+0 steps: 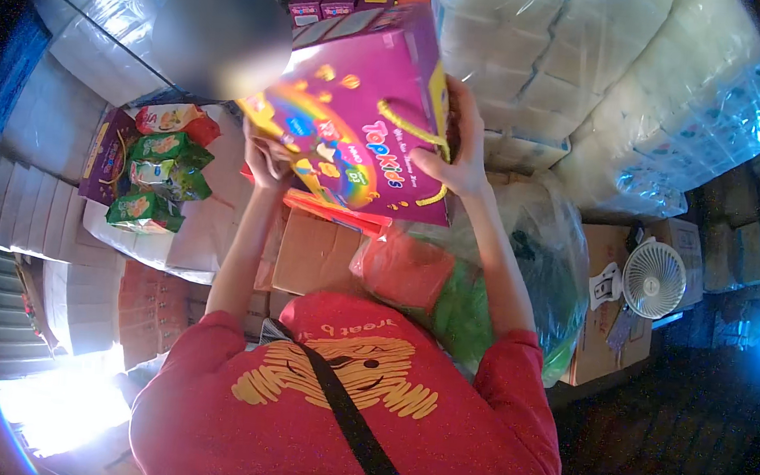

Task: Wiping down product boxes with a cloth in a fulfillment center.

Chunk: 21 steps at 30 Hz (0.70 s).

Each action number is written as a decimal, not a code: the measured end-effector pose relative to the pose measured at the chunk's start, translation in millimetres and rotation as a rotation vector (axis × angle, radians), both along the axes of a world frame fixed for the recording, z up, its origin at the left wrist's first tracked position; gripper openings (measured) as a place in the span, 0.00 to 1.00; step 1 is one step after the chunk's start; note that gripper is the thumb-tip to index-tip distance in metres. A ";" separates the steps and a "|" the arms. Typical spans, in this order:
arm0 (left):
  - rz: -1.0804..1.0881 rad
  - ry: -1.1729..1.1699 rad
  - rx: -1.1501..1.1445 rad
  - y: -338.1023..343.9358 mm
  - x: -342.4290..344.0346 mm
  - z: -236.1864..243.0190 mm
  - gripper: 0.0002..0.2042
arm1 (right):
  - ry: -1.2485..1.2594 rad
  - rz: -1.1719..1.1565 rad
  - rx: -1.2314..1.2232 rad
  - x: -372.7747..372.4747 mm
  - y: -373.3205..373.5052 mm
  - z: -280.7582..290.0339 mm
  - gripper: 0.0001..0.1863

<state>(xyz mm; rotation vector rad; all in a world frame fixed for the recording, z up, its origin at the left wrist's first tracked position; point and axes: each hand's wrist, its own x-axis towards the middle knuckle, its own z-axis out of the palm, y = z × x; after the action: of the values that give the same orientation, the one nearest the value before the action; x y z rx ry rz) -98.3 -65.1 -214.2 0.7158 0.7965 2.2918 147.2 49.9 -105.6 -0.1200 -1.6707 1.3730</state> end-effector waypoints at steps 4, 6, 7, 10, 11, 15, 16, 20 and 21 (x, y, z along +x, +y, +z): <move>-0.077 0.069 0.434 4.3 -27.5 24.2 0.16 | -0.018 0.103 0.205 -16.0 17.0 11.5 0.49; 0.523 0.453 0.208 -1.6 -40.1 21.3 0.17 | -0.038 0.130 0.078 -28.9 22.6 14.8 0.53; 0.516 0.360 0.164 -4.2 -22.7 43.2 0.18 | -0.071 0.156 0.059 -32.6 29.2 24.5 0.50; 0.366 -0.191 0.149 -10.9 -8.8 70.5 0.23 | -0.209 0.022 0.390 -42.4 63.8 46.7 0.30; 0.353 -0.058 0.206 -15.7 -4.4 73.2 0.23 | -0.326 0.035 0.373 -46.7 74.2 50.4 0.31; 0.892 1.027 0.347 -5.6 19.9 78.9 0.23 | -0.276 0.183 0.082 -69.7 95.0 30.8 0.30; 0.933 1.047 0.098 -9.3 34.5 79.5 0.26 | -0.246 0.253 -0.021 -74.3 117.0 9.3 0.32; 0.473 0.764 -0.015 -3.3 58.0 138.2 0.24 | -0.342 0.285 -0.141 -76.5 112.0 4.4 0.36; 0.354 0.666 0.065 1.7 58.0 147.9 0.22 | -0.305 0.233 -0.119 -76.7 110.0 5.0 0.37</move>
<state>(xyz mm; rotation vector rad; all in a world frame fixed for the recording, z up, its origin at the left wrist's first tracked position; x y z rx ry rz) -40.3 -63.4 -66.2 1.5130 1.2252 2.4028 70.5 159.9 -100.6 -0.2180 -1.8996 1.6977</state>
